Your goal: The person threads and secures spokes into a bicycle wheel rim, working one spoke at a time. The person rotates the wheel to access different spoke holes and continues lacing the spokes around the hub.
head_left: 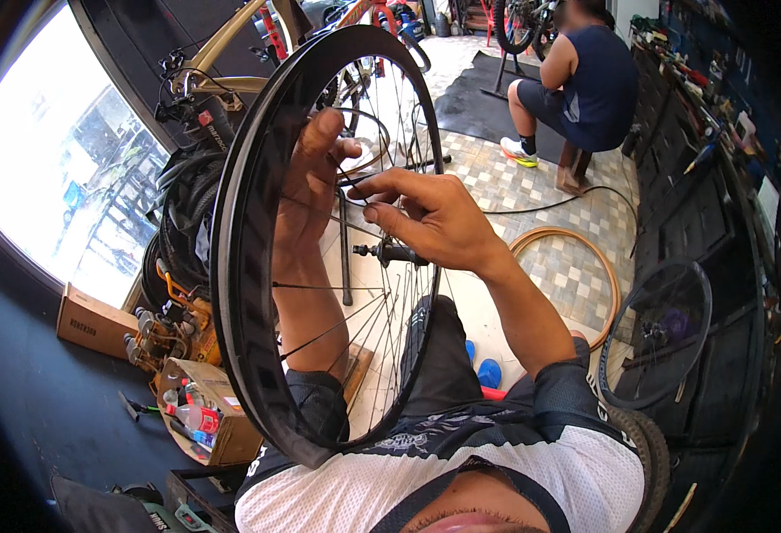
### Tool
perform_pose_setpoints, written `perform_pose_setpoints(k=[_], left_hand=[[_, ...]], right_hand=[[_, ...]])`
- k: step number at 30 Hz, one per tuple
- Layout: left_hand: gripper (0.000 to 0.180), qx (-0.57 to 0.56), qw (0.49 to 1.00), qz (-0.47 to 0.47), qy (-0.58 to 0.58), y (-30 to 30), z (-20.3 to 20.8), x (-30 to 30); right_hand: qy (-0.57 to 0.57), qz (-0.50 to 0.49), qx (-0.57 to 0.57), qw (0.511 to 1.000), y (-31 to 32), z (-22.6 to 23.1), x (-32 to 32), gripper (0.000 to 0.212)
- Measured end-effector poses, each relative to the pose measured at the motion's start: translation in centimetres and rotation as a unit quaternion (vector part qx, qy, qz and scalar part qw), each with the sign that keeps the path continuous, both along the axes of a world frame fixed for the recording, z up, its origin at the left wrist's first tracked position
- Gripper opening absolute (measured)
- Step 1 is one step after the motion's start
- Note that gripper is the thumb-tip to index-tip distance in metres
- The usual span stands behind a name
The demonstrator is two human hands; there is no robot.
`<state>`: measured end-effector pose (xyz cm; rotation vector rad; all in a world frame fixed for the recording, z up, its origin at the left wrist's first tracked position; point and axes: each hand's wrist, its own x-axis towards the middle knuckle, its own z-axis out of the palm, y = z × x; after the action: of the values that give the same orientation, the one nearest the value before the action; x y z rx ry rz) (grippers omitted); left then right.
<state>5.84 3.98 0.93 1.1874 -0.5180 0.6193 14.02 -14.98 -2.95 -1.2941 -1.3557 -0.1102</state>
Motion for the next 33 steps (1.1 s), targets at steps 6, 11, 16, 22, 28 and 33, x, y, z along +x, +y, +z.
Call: perform_pose_setpoints(k=[6, 11, 16, 22, 28, 33], left_hand=[[0.034, -0.014, 0.999, 0.007, 0.047, -2.0, 0.4, -1.2], [0.038, -0.018, 1.0, 0.012, -0.004, -0.8, -0.1, -0.1], [0.036, 0.001, 0.999, -0.012, 0.045, -1.4, 0.9, -1.1], [0.035, 0.005, 1.0, -0.021, 0.011, -0.2, 0.3, -0.3], [0.038, 0.067, 0.997, -0.044, 0.01, -1.3, 0.9, -1.4], [0.039, 0.024, 0.999, -0.03, 0.007, -0.8, 0.7, -1.5]], right_hand=[[0.009, -0.01, 0.02, 1.0, -0.1, -0.8, 0.6, 0.022], [0.017, -0.01, -0.017, 1.0, -0.3, -0.3, 0.5, 0.025], [0.028, -0.012, -0.038, 0.999, -0.5, -0.1, 0.5, 0.026], [0.033, 0.01, -0.043, 0.998, -0.9, 0.3, 0.9, 0.024], [0.017, -0.008, -0.05, 0.999, -1.1, 0.6, 0.7, 0.022], [0.024, -0.003, -0.051, 0.998, -1.1, 0.6, 0.8, 0.022]])
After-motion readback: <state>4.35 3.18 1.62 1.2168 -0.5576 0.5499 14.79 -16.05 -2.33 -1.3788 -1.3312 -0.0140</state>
